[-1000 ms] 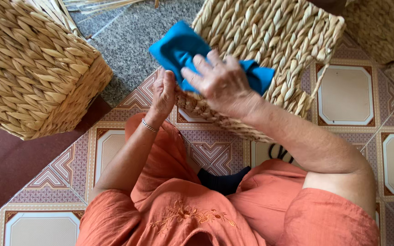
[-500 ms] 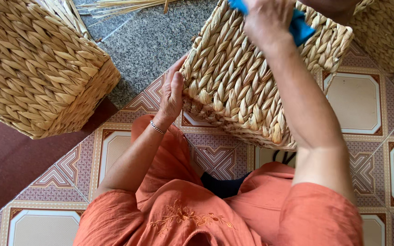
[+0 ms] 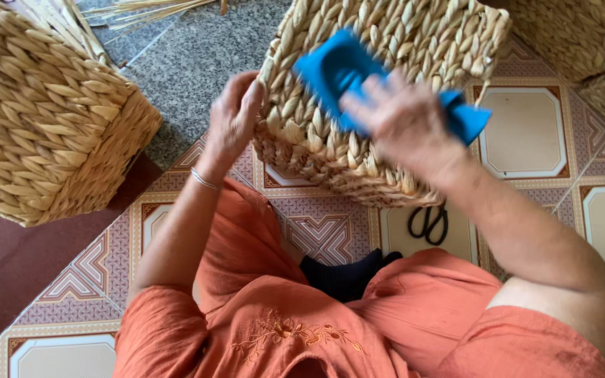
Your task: The person wipes the exterior and interior of a woven basket with a blue cloth and trims loose strands with scissors. The person rotates the basket to access different sides and continues wiping after trimming.
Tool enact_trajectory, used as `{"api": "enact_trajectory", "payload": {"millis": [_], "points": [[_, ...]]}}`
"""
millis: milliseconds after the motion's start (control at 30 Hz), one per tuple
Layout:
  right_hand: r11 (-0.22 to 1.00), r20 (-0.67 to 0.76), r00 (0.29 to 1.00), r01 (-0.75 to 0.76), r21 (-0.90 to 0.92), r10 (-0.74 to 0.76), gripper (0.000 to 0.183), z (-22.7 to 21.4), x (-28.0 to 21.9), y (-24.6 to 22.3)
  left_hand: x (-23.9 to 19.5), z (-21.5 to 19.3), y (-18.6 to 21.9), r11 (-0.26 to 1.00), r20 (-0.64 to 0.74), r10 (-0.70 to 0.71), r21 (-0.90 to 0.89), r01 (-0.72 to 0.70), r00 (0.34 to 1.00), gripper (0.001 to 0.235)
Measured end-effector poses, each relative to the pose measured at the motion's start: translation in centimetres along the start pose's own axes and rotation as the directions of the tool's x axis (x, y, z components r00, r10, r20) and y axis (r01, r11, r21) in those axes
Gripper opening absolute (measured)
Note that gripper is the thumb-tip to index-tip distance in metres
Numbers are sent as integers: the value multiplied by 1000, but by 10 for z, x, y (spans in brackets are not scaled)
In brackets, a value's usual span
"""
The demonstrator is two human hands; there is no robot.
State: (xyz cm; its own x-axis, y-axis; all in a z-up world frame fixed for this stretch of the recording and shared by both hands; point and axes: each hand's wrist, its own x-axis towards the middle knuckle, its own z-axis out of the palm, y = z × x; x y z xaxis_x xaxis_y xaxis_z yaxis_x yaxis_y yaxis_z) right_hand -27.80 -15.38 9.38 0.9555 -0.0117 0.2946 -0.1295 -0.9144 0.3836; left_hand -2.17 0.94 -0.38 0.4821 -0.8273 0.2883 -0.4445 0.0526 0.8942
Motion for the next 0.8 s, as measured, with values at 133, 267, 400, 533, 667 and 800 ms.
{"api": "enact_trajectory", "payload": {"millis": [133, 267, 400, 533, 667, 800], "points": [[937, 0, 969, -237, -257, 245, 34, 39, -33, 92, 32, 2, 23, 962, 64, 46, 266, -62, 997, 51], [880, 68, 878, -474, -12, 474, 26, 45, -51, 128, 59, 25, 27, 685, 142, 241, 676, -272, 960, 59], [931, 194, 910, -356, -84, 366, 39, 16, -43, 70, 78, 32, 27, 721, 222, 48, 667, -188, 974, 73], [996, 115, 991, -74, 46, 68, 24, -47, -47, -22, 66, 25, 34, 763, 238, -24, 632, -136, 971, 75], [981, -57, 998, 1, 192, 11, 29, -68, -48, -42, 53, 17, 35, 741, 235, 42, 645, -188, 971, 76], [996, 61, 995, -76, -44, 79, 17, -28, -49, 6, 55, 25, 32, 704, 246, 96, 668, -240, 965, 79]]}}
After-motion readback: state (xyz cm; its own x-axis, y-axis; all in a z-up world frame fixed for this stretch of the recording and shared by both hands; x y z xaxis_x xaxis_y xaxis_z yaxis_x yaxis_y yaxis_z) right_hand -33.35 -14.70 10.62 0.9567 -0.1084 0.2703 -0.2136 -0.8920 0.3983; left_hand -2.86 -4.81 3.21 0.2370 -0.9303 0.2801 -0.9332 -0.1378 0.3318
